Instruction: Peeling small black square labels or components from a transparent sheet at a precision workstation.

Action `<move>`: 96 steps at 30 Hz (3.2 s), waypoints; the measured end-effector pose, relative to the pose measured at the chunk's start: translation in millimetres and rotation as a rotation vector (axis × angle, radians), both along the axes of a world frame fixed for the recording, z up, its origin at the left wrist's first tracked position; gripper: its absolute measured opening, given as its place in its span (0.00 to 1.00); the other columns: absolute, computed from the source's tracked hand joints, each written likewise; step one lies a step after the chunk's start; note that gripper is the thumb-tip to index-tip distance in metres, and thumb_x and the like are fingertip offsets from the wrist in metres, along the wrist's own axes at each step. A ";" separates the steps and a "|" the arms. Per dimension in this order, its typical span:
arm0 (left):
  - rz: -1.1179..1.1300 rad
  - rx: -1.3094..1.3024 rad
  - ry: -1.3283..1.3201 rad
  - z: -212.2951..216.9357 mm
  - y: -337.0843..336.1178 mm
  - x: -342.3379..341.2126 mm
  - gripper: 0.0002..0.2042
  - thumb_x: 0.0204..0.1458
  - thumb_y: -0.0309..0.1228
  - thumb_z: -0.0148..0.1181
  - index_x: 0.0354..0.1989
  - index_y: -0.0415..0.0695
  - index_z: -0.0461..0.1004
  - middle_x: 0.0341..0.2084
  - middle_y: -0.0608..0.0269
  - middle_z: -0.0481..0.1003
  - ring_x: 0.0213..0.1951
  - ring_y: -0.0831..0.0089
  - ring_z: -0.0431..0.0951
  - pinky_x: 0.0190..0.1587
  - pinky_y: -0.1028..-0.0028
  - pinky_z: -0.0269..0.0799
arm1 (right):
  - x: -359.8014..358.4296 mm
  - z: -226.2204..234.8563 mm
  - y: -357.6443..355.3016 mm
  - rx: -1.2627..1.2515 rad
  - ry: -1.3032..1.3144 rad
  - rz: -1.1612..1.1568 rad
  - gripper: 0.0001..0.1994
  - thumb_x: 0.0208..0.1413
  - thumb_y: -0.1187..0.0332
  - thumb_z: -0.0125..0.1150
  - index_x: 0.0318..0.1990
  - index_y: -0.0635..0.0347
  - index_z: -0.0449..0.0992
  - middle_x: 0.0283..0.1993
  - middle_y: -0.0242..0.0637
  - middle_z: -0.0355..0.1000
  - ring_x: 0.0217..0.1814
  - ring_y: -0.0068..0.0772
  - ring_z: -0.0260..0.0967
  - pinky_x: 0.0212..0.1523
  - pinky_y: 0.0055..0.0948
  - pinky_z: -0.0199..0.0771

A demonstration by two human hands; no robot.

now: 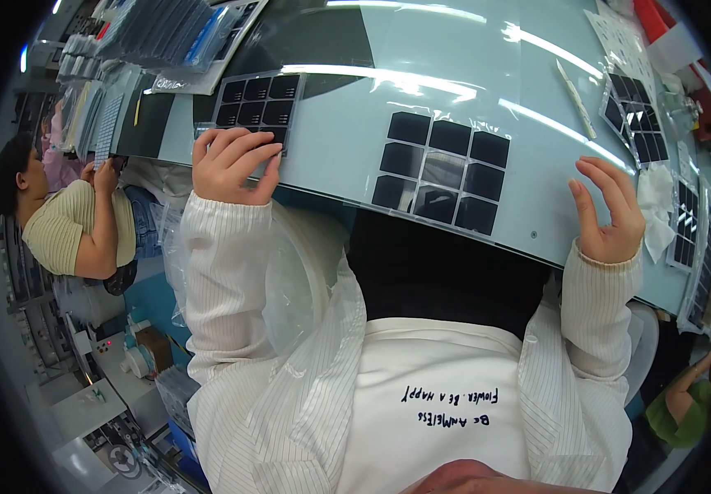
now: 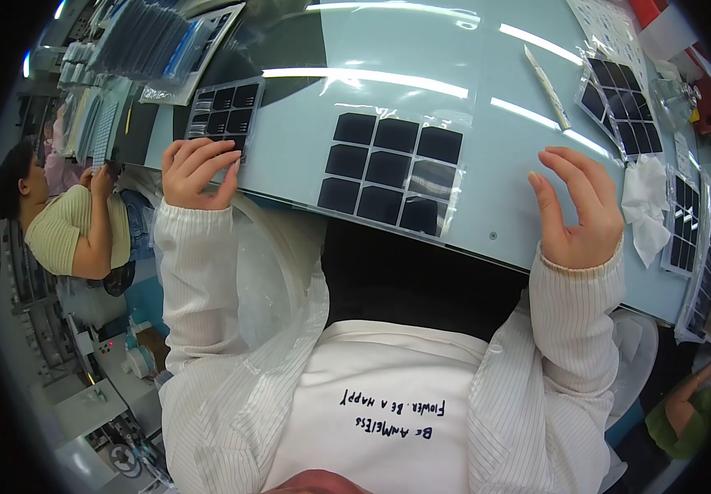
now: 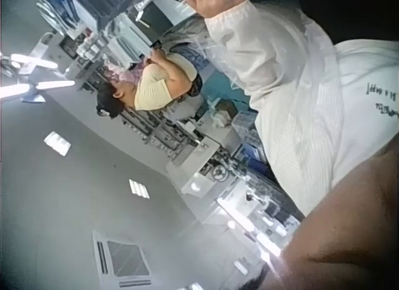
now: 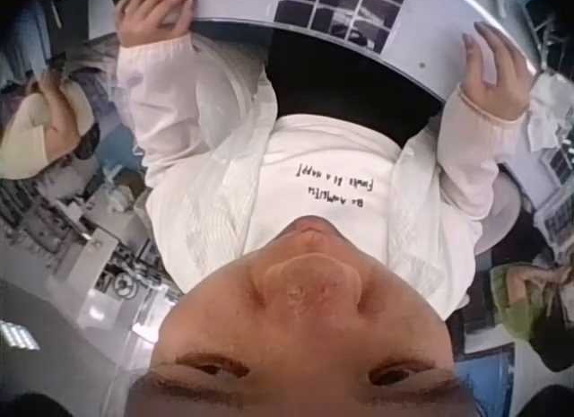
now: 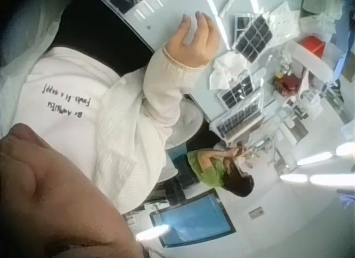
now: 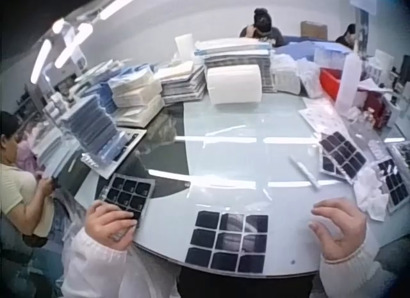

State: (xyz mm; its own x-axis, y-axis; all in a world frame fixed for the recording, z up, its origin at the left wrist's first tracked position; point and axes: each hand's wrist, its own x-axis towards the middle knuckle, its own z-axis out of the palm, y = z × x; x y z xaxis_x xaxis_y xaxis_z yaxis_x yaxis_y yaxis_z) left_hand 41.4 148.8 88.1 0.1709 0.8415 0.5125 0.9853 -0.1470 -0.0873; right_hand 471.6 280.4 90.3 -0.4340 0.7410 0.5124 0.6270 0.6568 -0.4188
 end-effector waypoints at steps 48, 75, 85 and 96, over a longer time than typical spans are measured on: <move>-0.469 -0.279 -0.451 5.5 67.2 224.0 0.21 0.43 0.32 0.72 0.46 0.37 0.77 0.54 0.49 0.75 0.56 0.50 0.73 0.56 0.59 0.68 | 94.6 15.7 -42.1 -1.080 0.540 -0.295 0.23 0.60 0.78 0.58 0.63 0.69 0.65 0.28 0.36 0.74 0.11 0.21 0.64 0.11 0.18 0.58; -0.476 -0.387 -0.425 -2.4 82.6 220.2 0.23 0.38 0.41 0.74 0.37 0.42 0.70 0.59 0.57 0.73 0.62 0.51 0.69 0.62 0.57 0.59 | 3.8 10.0 45.2 0.275 -0.434 0.310 0.15 0.42 0.71 0.72 0.41 0.58 0.82 0.35 0.32 0.67 0.38 0.30 0.68 0.33 0.27 0.74; -0.474 -0.391 -0.442 -3.0 83.2 221.6 0.22 0.36 0.40 0.74 0.36 0.42 0.72 0.59 0.57 0.73 0.61 0.52 0.69 0.62 0.58 0.58 | 8.9 14.5 49.9 0.368 -0.362 0.338 0.16 0.36 0.72 0.72 0.38 0.59 0.82 0.33 0.33 0.69 0.31 0.33 0.68 0.28 0.29 0.69; -0.474 -0.367 -0.445 -4.6 84.5 221.0 0.23 0.38 0.42 0.72 0.38 0.40 0.72 0.57 0.58 0.74 0.60 0.53 0.69 0.61 0.58 0.57 | -7.3 16.9 57.3 0.532 -0.522 0.454 0.12 0.34 0.72 0.65 0.30 0.64 0.79 0.35 0.33 0.72 0.43 0.30 0.72 0.34 0.26 0.72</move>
